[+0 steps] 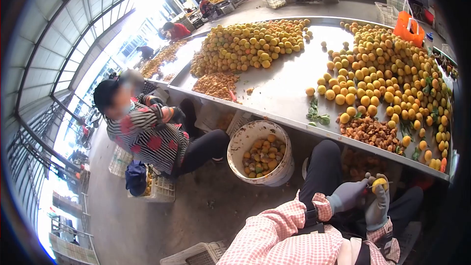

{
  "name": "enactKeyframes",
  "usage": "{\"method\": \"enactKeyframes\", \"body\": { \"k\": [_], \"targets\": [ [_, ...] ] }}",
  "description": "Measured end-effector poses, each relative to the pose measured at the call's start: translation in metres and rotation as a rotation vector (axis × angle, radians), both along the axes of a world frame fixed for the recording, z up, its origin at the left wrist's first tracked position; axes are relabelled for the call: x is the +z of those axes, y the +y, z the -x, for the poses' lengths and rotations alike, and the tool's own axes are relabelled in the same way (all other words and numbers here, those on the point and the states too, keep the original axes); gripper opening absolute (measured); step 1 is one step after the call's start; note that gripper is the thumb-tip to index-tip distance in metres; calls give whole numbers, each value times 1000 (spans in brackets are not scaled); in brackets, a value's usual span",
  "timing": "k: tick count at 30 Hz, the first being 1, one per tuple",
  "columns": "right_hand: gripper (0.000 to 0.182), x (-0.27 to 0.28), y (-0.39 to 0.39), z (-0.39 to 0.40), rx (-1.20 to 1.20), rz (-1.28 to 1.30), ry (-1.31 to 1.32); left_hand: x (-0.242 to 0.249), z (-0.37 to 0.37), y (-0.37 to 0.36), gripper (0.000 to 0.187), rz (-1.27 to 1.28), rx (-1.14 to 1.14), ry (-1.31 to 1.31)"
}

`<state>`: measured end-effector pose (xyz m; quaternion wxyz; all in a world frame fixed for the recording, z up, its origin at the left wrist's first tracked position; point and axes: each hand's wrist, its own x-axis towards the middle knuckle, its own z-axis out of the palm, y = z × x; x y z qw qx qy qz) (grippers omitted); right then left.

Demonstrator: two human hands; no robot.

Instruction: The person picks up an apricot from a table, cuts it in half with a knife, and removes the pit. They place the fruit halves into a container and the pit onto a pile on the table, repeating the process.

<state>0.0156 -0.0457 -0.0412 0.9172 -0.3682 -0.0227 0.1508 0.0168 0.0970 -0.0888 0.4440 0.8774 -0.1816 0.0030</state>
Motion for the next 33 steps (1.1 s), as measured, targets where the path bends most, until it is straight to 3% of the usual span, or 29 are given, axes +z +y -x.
{"method": "enactKeyframes", "body": {
  "k": [2, 6, 8, 9, 12, 14, 16, 18, 22, 24, 26, 28, 29, 30, 33],
  "targets": [
    [38, -11, -8, -5, -39, 49, 31, -1, -1, 0, 39, 50, -13, 19],
    [41, -26, -29, -15, -186, 97, -10, 10, -7, 8, 23, 508, 141, 133],
    [49, 1, -38, -10, -116, 63, 165, 30, -7, 14, 20, 636, 144, 427],
    [59, 3, -41, -8, -80, 24, 227, 35, -6, 15, 20, 635, 147, 428],
    [63, -4, -54, -2, 87, 47, 169, 45, -3, 14, 19, 743, 91, 549],
    [59, -16, -60, 3, 46, 125, 172, 49, 0, 14, 20, 858, 34, 739],
    [52, -27, -65, 1, 66, 185, -15, 43, 2, 10, 21, 907, 8, 754],
    [51, -25, -65, 2, 55, 196, 31, 43, 3, 9, 22, 929, 81, 891],
    [54, -11, -53, -1, 61, 299, 62, 53, 8, 17, 30, 906, 112, 855],
    [57, -11, -45, -5, 88, 249, 16, 44, 10, 19, 34, 922, 49, 706],
    [60, 4, -41, -7, 138, 358, 80, 58, 16, 24, 37, 1018, 7, 720],
    [58, 4, -42, -7, 105, 387, 103, 33, 12, 29, 39, 1346, -145, 855],
    [54, 13, -42, -4, 129, 416, 110, 35, 13, 23, 39, 1057, -64, 670],
    [51, 1, -38, -3, 30, 555, -100, 41, 16, 18, 39, 771, 10, 462],
    [46, 1, -37, 7, -24, 523, -128, 42, 16, 14, 38, 493, 66, 357]
  ]
}}
